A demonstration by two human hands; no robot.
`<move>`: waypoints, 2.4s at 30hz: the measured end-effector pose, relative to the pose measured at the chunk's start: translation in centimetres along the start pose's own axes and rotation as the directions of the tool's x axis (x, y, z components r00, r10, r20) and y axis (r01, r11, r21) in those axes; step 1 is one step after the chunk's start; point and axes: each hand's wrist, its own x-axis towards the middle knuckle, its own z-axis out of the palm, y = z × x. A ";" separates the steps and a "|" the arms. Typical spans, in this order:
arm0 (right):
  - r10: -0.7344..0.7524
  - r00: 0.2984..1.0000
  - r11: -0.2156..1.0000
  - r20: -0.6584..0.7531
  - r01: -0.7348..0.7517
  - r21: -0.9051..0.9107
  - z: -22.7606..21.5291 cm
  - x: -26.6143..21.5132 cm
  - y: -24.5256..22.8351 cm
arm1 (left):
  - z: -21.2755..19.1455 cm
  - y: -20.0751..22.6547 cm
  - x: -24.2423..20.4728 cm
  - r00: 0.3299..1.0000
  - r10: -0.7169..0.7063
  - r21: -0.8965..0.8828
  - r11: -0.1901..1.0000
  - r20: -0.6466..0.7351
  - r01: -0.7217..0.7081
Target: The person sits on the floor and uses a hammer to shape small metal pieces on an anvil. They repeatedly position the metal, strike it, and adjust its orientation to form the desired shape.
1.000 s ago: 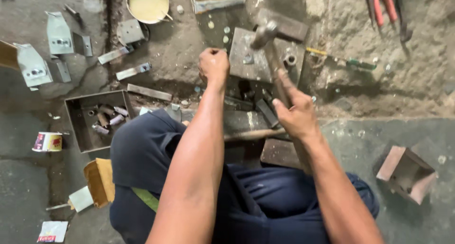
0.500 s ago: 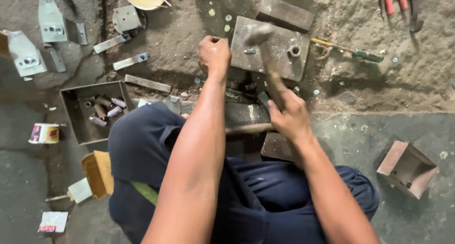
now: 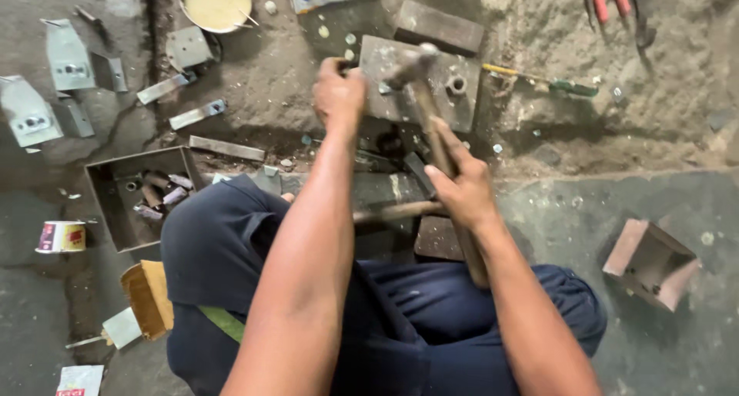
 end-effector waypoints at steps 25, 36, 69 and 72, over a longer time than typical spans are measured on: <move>0.182 0.981 0.983 -0.060 -0.183 0.002 -1.7 -1.0 0.1 | -2.9 -1.2 -4.2 0.836 0.536 0.047 0.838 0.119 -0.544; -0.100 0.990 0.952 0.099 0.124 -0.279 -0.3 -1.2 -1.8 | 0.0 -4.5 1.6 0.969 -0.163 -0.517 0.822 0.187 0.239; 0.355 0.584 0.747 -0.730 -0.647 -0.154 -7.6 -2.3 14.1 | -1.3 -1.0 1.0 0.998 0.004 0.124 0.992 -0.069 0.005; 0.564 0.521 0.619 -0.641 -0.780 -0.090 -6.7 -1.3 13.4 | -1.3 -1.2 1.7 0.996 0.021 0.172 0.985 -0.084 -0.007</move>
